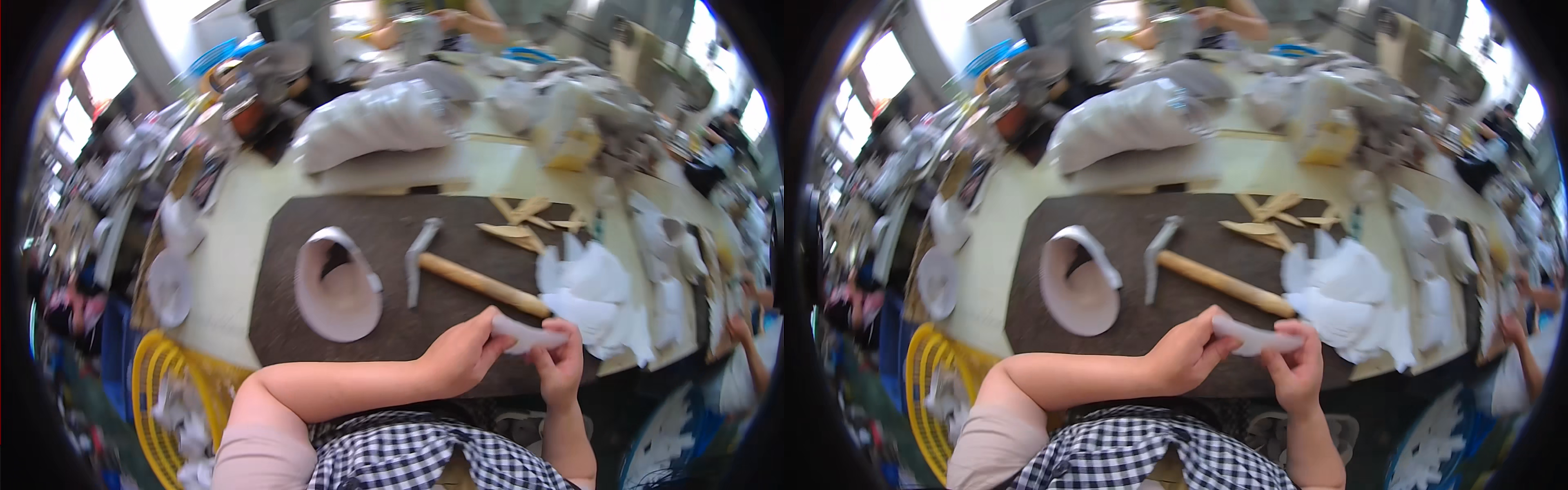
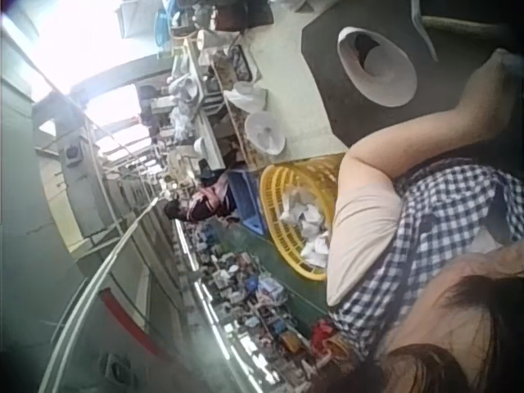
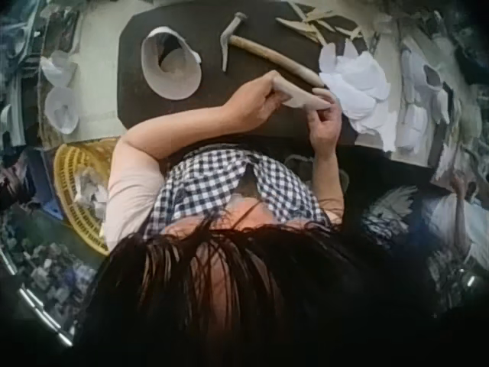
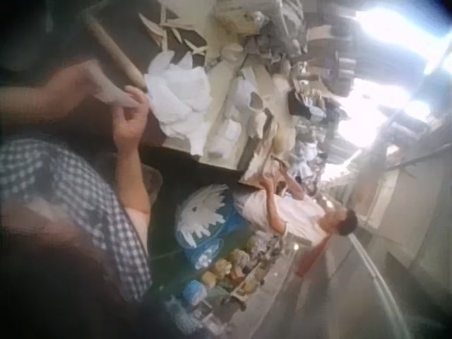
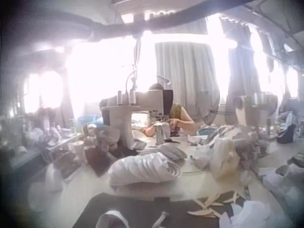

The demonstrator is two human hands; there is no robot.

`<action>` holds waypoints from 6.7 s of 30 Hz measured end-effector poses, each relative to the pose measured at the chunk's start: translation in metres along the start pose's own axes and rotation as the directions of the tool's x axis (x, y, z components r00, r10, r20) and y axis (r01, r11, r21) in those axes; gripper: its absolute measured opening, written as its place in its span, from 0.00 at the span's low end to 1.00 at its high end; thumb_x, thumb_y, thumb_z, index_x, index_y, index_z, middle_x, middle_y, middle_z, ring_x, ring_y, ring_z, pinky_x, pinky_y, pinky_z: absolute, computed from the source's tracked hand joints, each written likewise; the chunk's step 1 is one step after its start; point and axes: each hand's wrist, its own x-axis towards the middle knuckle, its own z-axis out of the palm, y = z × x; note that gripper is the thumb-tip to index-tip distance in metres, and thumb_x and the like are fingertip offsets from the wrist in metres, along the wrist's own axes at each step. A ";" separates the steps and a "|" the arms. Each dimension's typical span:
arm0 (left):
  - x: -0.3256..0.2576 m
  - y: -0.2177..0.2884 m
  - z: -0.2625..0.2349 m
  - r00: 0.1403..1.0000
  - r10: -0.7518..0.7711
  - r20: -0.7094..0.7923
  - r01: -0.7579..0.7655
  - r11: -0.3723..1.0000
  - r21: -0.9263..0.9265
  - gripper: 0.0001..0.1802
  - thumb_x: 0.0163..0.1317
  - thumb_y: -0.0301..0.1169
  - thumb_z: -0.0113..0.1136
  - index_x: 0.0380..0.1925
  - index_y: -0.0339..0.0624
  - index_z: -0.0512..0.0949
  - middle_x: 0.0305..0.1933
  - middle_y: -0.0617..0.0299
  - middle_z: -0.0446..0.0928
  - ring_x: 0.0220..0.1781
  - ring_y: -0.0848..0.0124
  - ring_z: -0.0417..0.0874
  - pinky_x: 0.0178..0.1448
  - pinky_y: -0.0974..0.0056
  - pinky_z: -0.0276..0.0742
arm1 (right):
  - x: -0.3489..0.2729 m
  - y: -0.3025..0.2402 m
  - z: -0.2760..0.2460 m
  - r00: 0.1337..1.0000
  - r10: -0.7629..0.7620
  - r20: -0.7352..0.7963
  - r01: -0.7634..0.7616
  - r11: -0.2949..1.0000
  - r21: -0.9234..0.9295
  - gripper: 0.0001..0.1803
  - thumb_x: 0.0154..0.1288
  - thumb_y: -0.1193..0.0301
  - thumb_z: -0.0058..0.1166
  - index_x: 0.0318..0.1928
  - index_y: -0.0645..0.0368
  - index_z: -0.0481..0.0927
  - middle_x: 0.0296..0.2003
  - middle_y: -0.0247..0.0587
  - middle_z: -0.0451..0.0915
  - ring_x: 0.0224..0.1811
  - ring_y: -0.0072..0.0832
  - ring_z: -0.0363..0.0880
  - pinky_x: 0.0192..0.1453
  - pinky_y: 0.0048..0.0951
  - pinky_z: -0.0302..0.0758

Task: Shaping and assembling white shoe components on a workbench using a hammer and hands.

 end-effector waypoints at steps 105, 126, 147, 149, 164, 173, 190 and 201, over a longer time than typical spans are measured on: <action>-0.158 -0.053 -0.112 0.916 0.229 -0.331 0.000 0.822 0.570 0.13 0.56 0.18 0.57 0.42 0.38 0.76 0.54 0.48 0.70 0.54 0.53 0.74 0.60 0.57 0.72 | 0.077 0.030 0.178 0.817 0.020 0.576 0.309 0.829 -0.466 0.25 0.59 0.78 0.59 0.57 0.62 0.69 0.42 0.44 0.78 0.43 0.33 0.79 0.50 0.33 0.75; -0.100 -0.045 -0.128 0.785 -0.107 -0.610 -0.279 0.818 -0.503 0.05 0.69 0.27 0.52 0.41 0.40 0.69 0.44 0.54 0.80 0.47 0.69 0.82 0.55 0.62 0.76 | 0.065 0.033 0.173 0.636 0.361 0.682 -0.473 0.881 -0.026 0.13 0.69 0.68 0.53 0.49 0.63 0.73 0.36 0.35 0.80 0.33 0.19 0.77 0.37 0.21 0.74; -0.117 -0.037 -0.212 0.654 -0.149 -0.742 -0.069 0.965 -0.255 0.12 0.59 0.24 0.64 0.42 0.36 0.75 0.36 0.57 0.80 0.32 0.73 0.81 0.38 0.70 0.78 | 0.085 0.007 0.192 -0.081 -0.328 0.941 0.980 -0.201 0.014 0.13 0.50 0.67 0.51 0.36 0.57 0.78 0.40 0.31 0.77 0.59 0.30 0.70 0.77 0.38 0.54; -0.108 -0.013 -0.213 0.516 0.325 -0.792 0.112 0.892 0.439 0.14 0.57 0.21 0.64 0.43 0.38 0.74 0.42 0.56 0.79 0.41 0.68 0.81 0.43 0.68 0.77 | 0.087 0.003 0.189 -0.021 -0.299 0.954 0.993 -0.116 -0.015 0.12 0.49 0.68 0.52 0.35 0.57 0.77 0.38 0.32 0.76 0.55 0.30 0.72 0.76 0.39 0.57; -0.120 -0.041 -0.130 0.934 0.303 0.187 -0.220 0.079 0.972 0.18 0.53 0.32 0.52 0.41 0.32 0.78 0.45 0.51 0.77 0.53 0.58 0.78 0.69 0.53 0.65 | 0.046 0.018 0.169 0.305 -0.222 0.926 0.951 0.024 -0.308 0.17 0.51 0.69 0.50 0.38 0.69 0.80 0.42 0.47 0.78 0.52 0.40 0.73 0.57 0.34 0.72; -0.114 -0.046 -0.115 0.955 0.276 0.111 -0.128 0.045 0.991 0.19 0.54 0.32 0.51 0.44 0.32 0.78 0.45 0.53 0.77 0.51 0.63 0.78 0.69 0.57 0.63 | 0.036 0.023 0.173 0.490 -0.175 0.854 0.872 0.110 -0.478 0.20 0.55 0.69 0.49 0.47 0.67 0.77 0.43 0.45 0.75 0.46 0.37 0.71 0.52 0.40 0.69; -0.092 -0.051 -0.110 0.960 0.277 -0.045 -0.006 0.181 0.983 0.21 0.49 0.32 0.57 0.45 0.36 0.79 0.37 0.60 0.74 0.41 0.64 0.75 0.62 0.56 0.63 | 0.044 0.038 0.171 0.423 -0.242 0.873 0.906 0.120 -0.405 0.19 0.54 0.70 0.48 0.41 0.73 0.78 0.34 0.45 0.78 0.39 0.36 0.73 0.49 0.35 0.70; -0.091 -0.048 -0.109 0.977 0.213 -0.020 -0.014 0.160 0.987 0.14 0.50 0.28 0.54 0.36 0.33 0.81 0.37 0.60 0.76 0.40 0.64 0.75 0.64 0.46 0.57 | 0.172 -0.011 -0.015 0.871 -0.341 0.353 0.387 0.033 -0.921 0.14 0.52 0.81 0.49 0.40 0.58 0.83 0.38 0.41 0.81 0.41 0.40 0.79 0.46 0.36 0.77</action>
